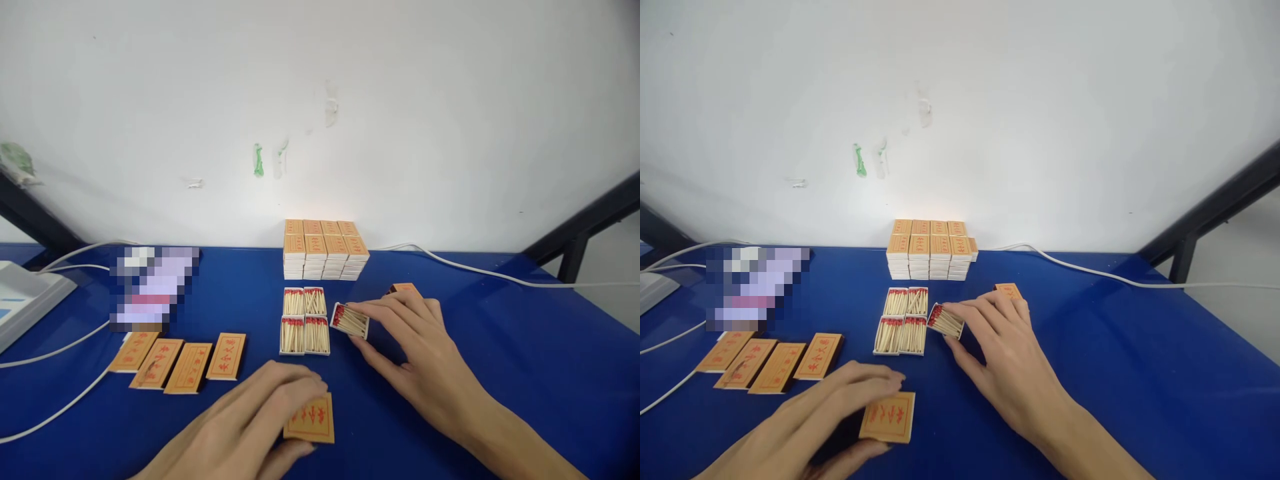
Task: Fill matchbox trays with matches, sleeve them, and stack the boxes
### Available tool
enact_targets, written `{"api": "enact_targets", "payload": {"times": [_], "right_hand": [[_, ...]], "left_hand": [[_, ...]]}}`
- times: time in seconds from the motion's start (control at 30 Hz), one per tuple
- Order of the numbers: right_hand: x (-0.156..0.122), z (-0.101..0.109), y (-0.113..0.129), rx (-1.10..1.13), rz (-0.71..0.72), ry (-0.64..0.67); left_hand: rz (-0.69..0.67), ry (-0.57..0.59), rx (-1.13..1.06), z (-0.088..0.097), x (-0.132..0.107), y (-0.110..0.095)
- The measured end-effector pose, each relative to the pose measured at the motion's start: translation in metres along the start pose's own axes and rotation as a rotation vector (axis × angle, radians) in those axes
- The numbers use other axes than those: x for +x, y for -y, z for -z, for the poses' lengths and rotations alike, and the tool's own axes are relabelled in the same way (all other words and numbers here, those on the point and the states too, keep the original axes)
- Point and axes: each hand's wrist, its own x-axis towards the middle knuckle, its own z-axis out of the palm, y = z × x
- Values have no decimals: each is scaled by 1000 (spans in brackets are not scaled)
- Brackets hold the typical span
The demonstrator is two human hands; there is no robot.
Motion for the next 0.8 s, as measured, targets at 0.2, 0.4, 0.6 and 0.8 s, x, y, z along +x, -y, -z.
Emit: {"api": "enact_targets", "payload": {"times": [0.2,0.4,0.6,0.8], "right_hand": [[-1,16,9,547,-74,128],[1,23,9,708,-162,301],[1,21,5,719,-16,318],[4,24,11,607,121,292]], "left_hand": [[196,-199,-29,-1,0,6],[219,-213,-47,0,2,4],[195,-132,-117,-2,0,4],[191,-107,-117,-1,0,6]]}}
